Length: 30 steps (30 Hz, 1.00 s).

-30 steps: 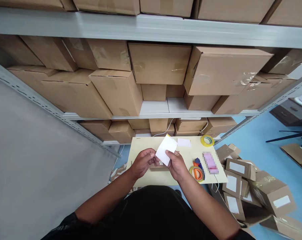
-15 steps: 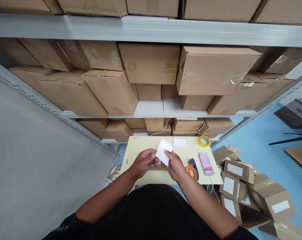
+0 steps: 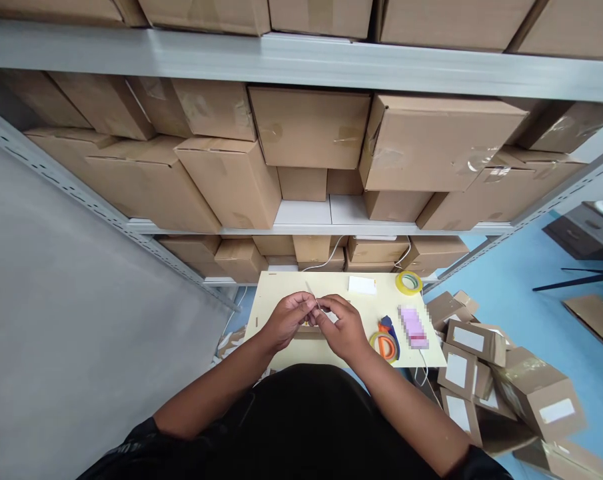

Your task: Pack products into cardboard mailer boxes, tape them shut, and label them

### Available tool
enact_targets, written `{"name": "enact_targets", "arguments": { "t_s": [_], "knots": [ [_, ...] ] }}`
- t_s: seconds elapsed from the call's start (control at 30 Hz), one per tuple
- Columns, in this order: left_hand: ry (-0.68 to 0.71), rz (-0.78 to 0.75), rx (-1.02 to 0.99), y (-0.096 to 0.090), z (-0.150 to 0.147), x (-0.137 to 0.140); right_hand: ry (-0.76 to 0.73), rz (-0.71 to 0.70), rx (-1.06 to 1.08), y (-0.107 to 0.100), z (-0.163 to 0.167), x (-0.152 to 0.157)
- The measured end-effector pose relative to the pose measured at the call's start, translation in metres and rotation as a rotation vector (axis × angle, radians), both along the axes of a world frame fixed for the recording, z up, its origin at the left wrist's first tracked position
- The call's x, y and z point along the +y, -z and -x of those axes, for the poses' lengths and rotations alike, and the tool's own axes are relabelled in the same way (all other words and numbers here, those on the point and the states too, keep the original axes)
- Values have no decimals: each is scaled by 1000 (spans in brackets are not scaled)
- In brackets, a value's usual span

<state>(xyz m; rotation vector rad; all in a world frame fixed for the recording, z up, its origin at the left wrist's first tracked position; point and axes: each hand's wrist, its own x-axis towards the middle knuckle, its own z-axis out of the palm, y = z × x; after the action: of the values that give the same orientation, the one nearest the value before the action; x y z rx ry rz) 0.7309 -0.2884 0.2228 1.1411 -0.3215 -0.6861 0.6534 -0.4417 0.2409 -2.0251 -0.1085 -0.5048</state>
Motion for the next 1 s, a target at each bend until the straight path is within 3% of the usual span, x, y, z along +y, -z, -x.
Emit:
{"name": "enact_targets", "arguments": {
  "t_s": [0.2,0.4,0.5,1.0],
  "knots": [
    [-3,-12,17,4,0,6,33,73,-25,7,1,9],
    [-44,28,-11,7,2,7,107,424,-229,8,5,15],
    [-57,20,-31,3,2,7,102,522,-234,7,6,15],
    [-59,-16,-5,7,0,4,66,434,-119,14,5,11]
  ]
}}
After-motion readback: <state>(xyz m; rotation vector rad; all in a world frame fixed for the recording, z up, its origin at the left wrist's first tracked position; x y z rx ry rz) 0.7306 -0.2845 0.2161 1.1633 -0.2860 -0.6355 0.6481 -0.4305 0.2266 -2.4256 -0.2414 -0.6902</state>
